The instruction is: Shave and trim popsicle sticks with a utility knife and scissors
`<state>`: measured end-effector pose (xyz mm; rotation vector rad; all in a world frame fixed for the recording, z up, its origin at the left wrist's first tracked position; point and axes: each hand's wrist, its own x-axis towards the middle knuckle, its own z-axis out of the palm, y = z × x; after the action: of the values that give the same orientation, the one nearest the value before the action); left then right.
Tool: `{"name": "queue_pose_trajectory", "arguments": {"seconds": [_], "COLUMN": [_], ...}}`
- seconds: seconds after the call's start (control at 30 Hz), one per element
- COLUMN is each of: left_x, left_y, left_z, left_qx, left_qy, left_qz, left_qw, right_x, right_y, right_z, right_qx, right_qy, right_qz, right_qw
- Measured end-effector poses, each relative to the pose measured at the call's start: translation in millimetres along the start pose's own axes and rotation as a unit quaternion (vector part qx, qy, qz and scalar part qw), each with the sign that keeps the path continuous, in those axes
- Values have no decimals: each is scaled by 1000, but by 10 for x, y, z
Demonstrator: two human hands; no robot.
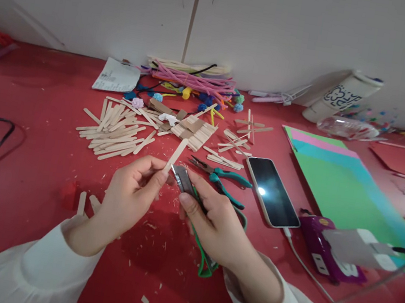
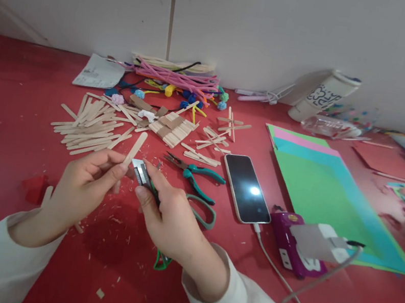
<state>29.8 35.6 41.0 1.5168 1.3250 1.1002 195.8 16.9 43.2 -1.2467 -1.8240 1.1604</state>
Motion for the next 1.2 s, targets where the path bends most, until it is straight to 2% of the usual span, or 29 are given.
{"name": "queue_pose_trajectory", "arguments": {"seconds": [0.2, 0.33, 0.47, 0.57, 0.67, 0.77, 0.87, 0.93, 1.03, 1.13, 1.2], "left_x": [-15, -18, -10, -12, -16, -5, 16, 30, 47, 57, 54], "left_y": [-8, -18, -39, -44, -29, 1, 30, 42, 45, 16, -21], "left_z": [-13, -38, -43, -36, -23, -12, -12, -16, -19, -14, -5], "left_qx": [58, 105, 115, 103, 84, 52, 9, -16, -46, -53, -35], "left_qy": [-1, -21, -50, -49, -37, -25, -22, -20, -20, -15, -3], "left_qz": [22, 50, 44, 37, 25, 2, -13, -17, -28, -34, -28], "left_qw": [998, 993, 991, 993, 995, 998, 1000, 1000, 998, 998, 999], "right_x": [-14, -45, -66, -50, -5, 50, 89, 101, 103, 100, 102], "right_y": [-44, -12, 15, -4, -14, 9, 38, 44, 39, 38, 39], "right_z": [-14, -2, 6, -7, -17, -9, -7, -22, -56, -64, -41], "right_qx": [-20, -127, -215, -137, 43, 222, 333, 368, 374, 339, 287], "right_qy": [-9, 4, 16, 4, -41, -82, -105, -114, -116, -87, -29], "right_qz": [8, -16, -29, -14, 41, 89, 103, 116, 128, 108, 93], "right_qw": [1000, 992, 976, 991, 997, 968, 931, 916, 911, 930, 953]}}
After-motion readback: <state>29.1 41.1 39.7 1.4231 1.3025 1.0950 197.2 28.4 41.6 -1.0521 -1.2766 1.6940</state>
